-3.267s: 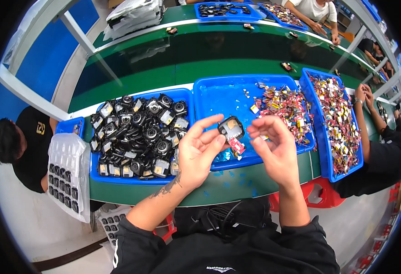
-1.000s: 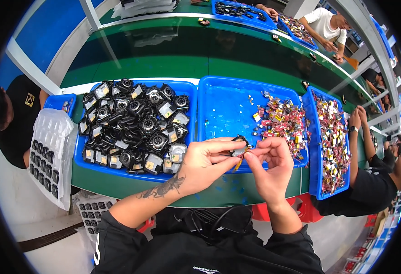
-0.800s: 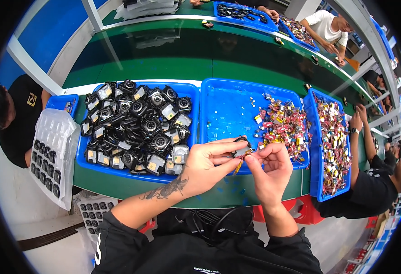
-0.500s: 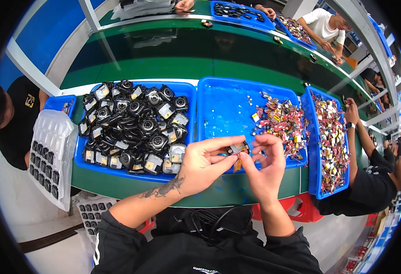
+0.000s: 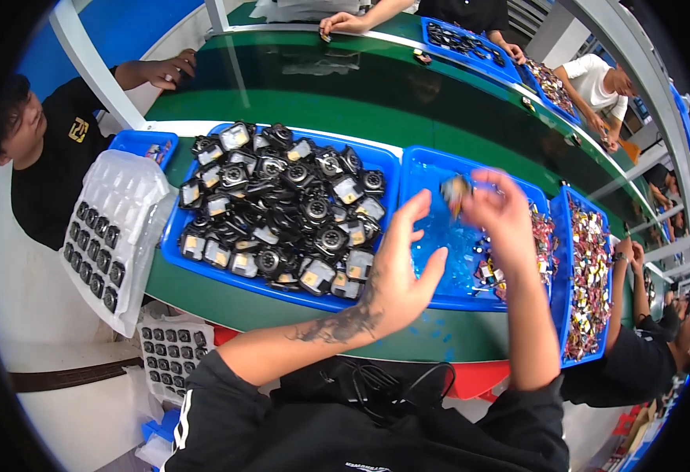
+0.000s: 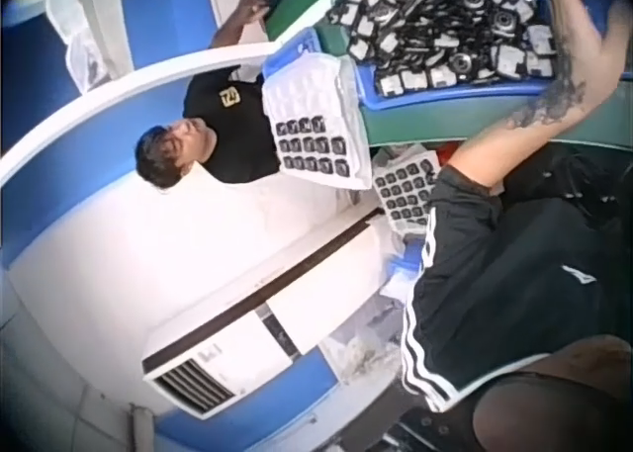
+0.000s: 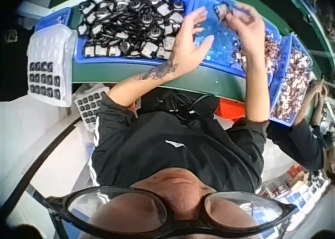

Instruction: The person is assembling small electronic device frames or watch cases by inserting minute components into larger housings.

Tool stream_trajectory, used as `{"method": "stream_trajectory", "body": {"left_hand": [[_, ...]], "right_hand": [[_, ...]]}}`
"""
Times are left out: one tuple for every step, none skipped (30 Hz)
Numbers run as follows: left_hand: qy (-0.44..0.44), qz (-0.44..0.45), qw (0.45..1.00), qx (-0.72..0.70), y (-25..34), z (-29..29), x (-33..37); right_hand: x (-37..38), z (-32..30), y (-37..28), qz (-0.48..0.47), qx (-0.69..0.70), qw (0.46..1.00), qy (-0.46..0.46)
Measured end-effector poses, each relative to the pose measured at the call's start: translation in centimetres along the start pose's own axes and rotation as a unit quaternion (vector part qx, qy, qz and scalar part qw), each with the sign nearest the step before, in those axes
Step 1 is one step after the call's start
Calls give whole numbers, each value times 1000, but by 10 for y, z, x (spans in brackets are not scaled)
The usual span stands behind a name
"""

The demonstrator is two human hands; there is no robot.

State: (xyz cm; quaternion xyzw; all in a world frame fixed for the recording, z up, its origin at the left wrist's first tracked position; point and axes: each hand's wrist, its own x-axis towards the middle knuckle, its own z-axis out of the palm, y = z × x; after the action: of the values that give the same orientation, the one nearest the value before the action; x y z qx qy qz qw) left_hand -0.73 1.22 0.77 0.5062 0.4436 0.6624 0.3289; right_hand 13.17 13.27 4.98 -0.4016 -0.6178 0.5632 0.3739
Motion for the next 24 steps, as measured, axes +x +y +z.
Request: {"method": "stream_trajectory", "body": {"left_hand": [[-17, 64, 995, 72, 4, -2, 0], [-15, 170, 971, 166, 12, -1, 2], [-6, 285, 938, 195, 9, 0, 2], [-35, 352, 907, 229, 11, 1, 0], [-63, 416, 869, 260, 12, 2, -3], [-92, 432, 859, 258, 15, 4, -6], [-121, 450, 847, 253, 18, 5, -9], [-130, 474, 832, 256, 16, 5, -11], [-137, 493, 819, 260, 13, 5, -12], [-128, 499, 814, 267, 15, 3, -13], [-119, 499, 815, 270, 15, 2, -15], [-121, 504, 814, 263, 17, 4, -16], [-122, 506, 814, 258, 17, 4, -15], [-129, 507, 813, 257, 15, 6, -15], [-128, 505, 813, 261, 16, 4, -17], [-126, 507, 812, 261, 16, 1, -17], [-125, 513, 809, 257, 17, 1, -15], [-123, 524, 804, 252, 18, -1, -17], [-130, 525, 804, 248, 17, -3, -17], [-107, 538, 802, 235, 17, -4, -18], [-86, 551, 801, 218, 18, -4, -19], [-75, 558, 799, 212, 20, -4, -16], [-66, 556, 800, 216, 20, -3, -17], [-58, 545, 803, 234, 19, -5, -18]], "right_hand": [[33, -6, -2, -11, -42, 999, -7], [66, -10, -6, 19, -81, 997, 7], [95, -14, -10, 45, -118, 992, 20], [119, -19, -8, 79, -138, 987, 33], [140, -25, 3, 113, -156, 980, 48], [160, -35, 24, 111, -204, 971, 63], [179, -47, 41, 108, -251, 958, 82], [191, -54, 56, 103, -326, 936, 85], [195, -58, 66, 103, -400, 907, 84], [193, -52, 64, 122, -339, 927, 105], [191, -48, 62, 140, -276, 942, 127], [189, -56, 64, 137, -276, 940, 146], [182, -56, 64, 62, -372, 911, 165], [174, -55, 64, -51, -398, 884, 240], [155, -27, 52, -162, -412, 845, 300], [131, 3, 37, -235, -390, 863, 219], [105, 30, 22, -306, -365, 868, 140], [81, 54, 17, -248, -350, 903, 26], [60, 74, 10, -271, -417, 867, -40], [42, 92, 0, -217, -457, 858, -87], [33, 100, 0, -190, -498, 840, -104], [35, 102, 7, -195, -503, 837, -94], [37, 104, 10, -192, -505, 837, -87], [37, 106, 11, -182, -501, 842, -84]]}}
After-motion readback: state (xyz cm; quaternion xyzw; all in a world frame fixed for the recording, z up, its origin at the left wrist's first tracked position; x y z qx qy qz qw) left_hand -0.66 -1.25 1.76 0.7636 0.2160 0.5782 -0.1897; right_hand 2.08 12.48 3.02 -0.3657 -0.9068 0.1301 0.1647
